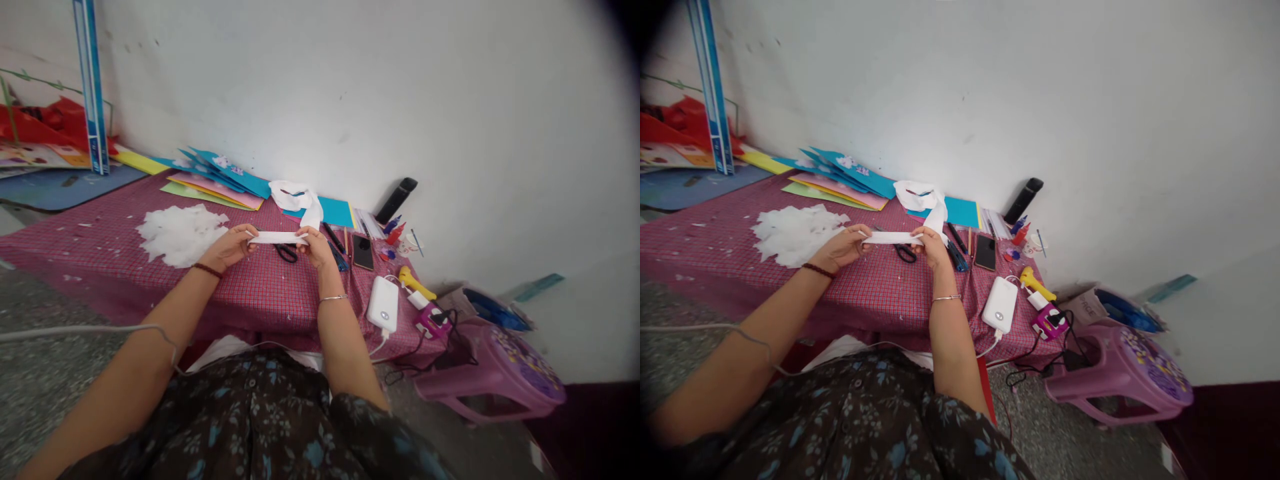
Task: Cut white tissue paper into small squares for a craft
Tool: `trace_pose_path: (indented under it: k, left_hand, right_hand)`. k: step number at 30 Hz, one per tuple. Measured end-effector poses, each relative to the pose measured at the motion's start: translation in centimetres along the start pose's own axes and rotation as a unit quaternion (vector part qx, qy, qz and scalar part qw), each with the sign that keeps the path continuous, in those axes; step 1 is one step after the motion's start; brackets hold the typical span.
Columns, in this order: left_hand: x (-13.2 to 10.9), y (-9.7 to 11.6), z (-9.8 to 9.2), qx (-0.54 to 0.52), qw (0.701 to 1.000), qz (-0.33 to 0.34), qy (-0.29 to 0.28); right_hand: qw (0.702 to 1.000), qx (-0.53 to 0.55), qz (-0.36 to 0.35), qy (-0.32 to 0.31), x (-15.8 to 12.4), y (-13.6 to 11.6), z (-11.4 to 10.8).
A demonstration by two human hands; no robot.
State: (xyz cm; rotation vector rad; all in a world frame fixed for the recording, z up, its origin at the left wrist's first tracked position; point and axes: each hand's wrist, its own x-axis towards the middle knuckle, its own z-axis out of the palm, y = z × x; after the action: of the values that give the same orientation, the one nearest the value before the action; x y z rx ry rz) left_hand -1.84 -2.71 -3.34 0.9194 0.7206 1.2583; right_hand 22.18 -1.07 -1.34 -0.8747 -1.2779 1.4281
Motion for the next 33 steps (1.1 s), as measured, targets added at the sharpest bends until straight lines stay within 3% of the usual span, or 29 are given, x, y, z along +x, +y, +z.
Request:
trace_pose_path:
  k: [8,24,29,33]
  left_hand:
    - [-0.6,0.6,0.8,-0.022,0.999,0.006,-0.025]
    - [-0.5,0.1,0.4,0.004,0.999,0.018,-0.028]
    - [-0.1,-0.2,0.7,0.096,0.994,0.044,0.029]
    - [0.3,-0.8,0.6,0.142,0.987,0.019,0.076]
  right_hand:
    - [0.999,0.033,-0.010,-0.012,-0.2,-0.2,0.3]
    - [0.999,0.032,-0.011,-0.012,0.1,0.3,0.1]
    - [0.998,-0.013,-0.054,0.008,0.2,0.6,0.3]
    - [0.991,-0.074,-0.101,0.043,0.4,1.0,0.4]
